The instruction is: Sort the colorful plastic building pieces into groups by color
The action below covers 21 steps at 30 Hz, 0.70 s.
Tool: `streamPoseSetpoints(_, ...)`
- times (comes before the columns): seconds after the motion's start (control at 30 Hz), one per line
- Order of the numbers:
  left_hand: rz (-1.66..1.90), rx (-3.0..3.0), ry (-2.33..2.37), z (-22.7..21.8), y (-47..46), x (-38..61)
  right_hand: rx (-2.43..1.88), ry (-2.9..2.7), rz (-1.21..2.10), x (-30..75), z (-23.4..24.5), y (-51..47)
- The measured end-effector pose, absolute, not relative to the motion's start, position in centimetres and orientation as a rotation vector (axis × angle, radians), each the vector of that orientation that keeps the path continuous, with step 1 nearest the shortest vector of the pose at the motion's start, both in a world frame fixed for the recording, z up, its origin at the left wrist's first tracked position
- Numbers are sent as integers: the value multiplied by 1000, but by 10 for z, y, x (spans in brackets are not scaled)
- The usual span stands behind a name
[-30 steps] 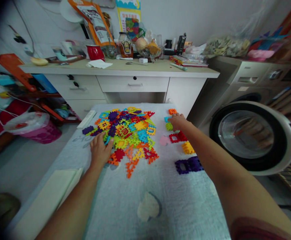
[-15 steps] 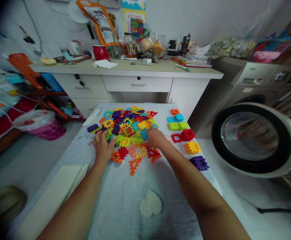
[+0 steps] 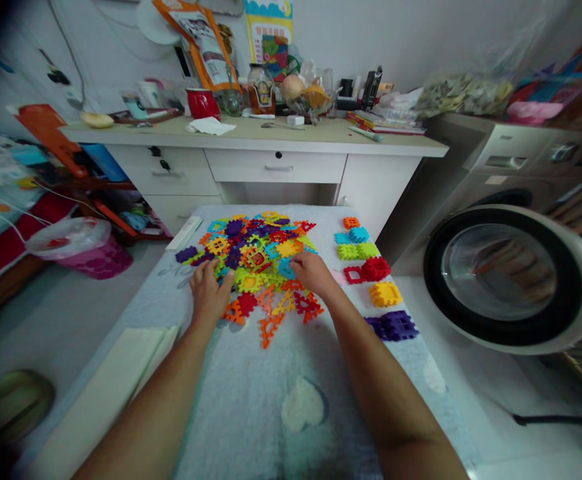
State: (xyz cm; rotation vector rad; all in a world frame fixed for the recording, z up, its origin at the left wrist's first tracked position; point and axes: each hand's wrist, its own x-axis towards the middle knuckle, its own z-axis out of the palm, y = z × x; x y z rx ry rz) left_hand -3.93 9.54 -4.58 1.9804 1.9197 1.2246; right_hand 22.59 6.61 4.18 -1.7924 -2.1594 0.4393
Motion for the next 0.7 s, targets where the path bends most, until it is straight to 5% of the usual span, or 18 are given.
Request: streamPoseSetpoints(0.7, 1226, 1988, 1912, -45, 95, -39, -1996, -2568, 201, 214, 48, 84)
